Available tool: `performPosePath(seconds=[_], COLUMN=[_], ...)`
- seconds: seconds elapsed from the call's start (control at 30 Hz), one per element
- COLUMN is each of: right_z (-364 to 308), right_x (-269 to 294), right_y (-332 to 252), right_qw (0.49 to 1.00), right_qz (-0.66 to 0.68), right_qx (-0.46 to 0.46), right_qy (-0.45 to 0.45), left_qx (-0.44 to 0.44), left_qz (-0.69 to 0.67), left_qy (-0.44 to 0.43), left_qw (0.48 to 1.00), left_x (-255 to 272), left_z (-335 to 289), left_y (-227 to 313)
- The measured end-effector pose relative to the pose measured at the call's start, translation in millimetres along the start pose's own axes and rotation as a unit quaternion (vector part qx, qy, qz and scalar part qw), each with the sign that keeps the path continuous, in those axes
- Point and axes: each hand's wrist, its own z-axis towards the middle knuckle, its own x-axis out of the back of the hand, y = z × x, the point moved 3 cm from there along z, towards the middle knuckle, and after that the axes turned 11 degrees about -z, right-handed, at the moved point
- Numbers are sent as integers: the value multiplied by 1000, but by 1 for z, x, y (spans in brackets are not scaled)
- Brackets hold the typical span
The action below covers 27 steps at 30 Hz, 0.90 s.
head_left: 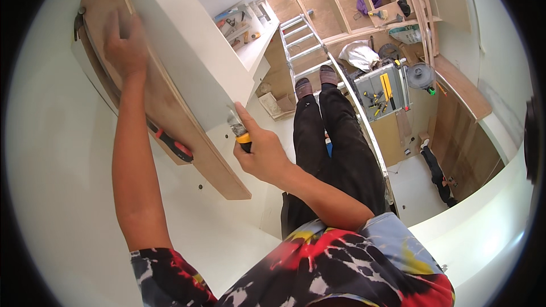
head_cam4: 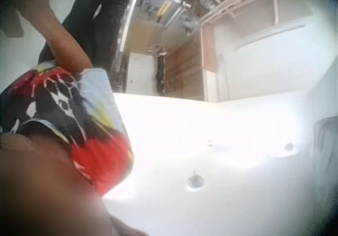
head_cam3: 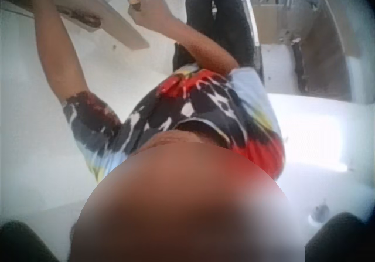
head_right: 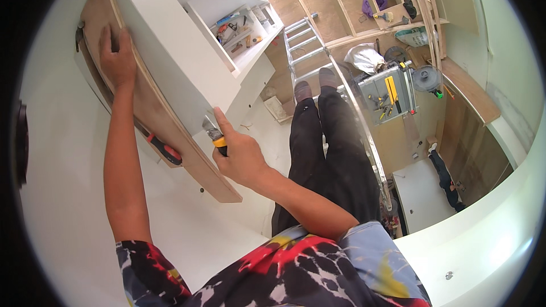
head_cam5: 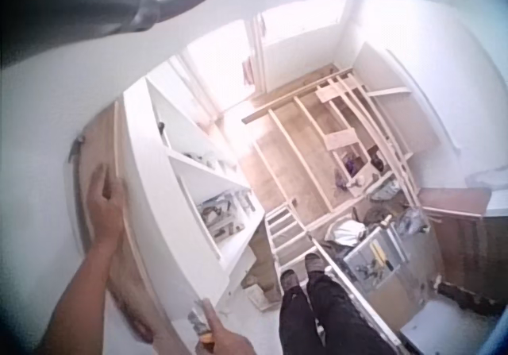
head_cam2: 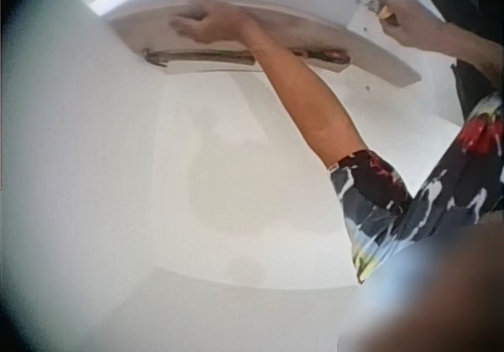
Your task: The person is installing a white cabinet on a wall. They use a utility knife to score the cabinet's edge, then a hammer to tap it into place. The person adjusts the cabinet's position and secures it to the wall.
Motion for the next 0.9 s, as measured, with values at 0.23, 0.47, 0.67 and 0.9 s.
performPosePath(seconds=[0.23,0.47,0.67,0.9], right_z=[6,8,114,185], right_x=[6,33,69,58], right_y=[0,2,6,-43], right_qw=[1000,992,978,891], right_qz=[-3,-21,128,-59], right_qx=[-20,-25,132,409], right_qy=[20,119,95,188], left_qx=[-10,2,14,20], left_qz=[6,0,-5,-18], left_qy=[-11,-14,-20,-16], left_qw=[1000,1000,1000,1000], left_x=[0,2,1,2], left_z=[-1,-2,-1,-1], left_y=[-1,0,0,2])
